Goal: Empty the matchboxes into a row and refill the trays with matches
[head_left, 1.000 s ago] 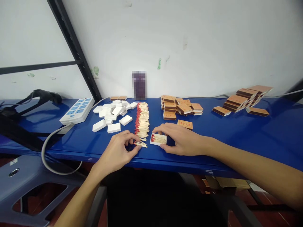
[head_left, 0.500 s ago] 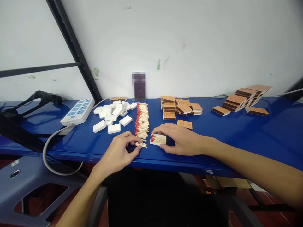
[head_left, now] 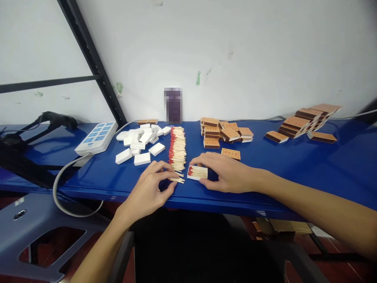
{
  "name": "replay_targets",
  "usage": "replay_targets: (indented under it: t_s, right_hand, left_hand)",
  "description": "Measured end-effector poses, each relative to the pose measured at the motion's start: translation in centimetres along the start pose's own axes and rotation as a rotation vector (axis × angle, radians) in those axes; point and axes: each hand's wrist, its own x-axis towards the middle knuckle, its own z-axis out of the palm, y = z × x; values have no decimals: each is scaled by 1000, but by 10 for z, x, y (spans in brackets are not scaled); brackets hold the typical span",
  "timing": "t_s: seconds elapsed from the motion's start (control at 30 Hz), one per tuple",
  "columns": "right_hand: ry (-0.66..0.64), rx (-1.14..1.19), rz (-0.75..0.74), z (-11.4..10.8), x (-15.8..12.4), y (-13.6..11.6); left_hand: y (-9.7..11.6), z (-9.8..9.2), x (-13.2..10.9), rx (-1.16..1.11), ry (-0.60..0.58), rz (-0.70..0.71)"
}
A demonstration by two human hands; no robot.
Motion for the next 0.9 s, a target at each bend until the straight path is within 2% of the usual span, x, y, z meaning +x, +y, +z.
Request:
replay_targets:
  t_s: [0.27,0.37,0.73,0.9]
  right_hand:
    - [0,4,4,0,0,0]
    - [3,8,-4,0,0,0]
    - [-15,1,11,-1,0,-2]
    - [-24,-1,7,0,0,0]
  left_hand:
    - [1,2,-1,33,37,85]
    - [2,2,-2,46,43,78]
    - [4,1,-1,107,-73,37]
    - [5,1,-1,71,-50,25]
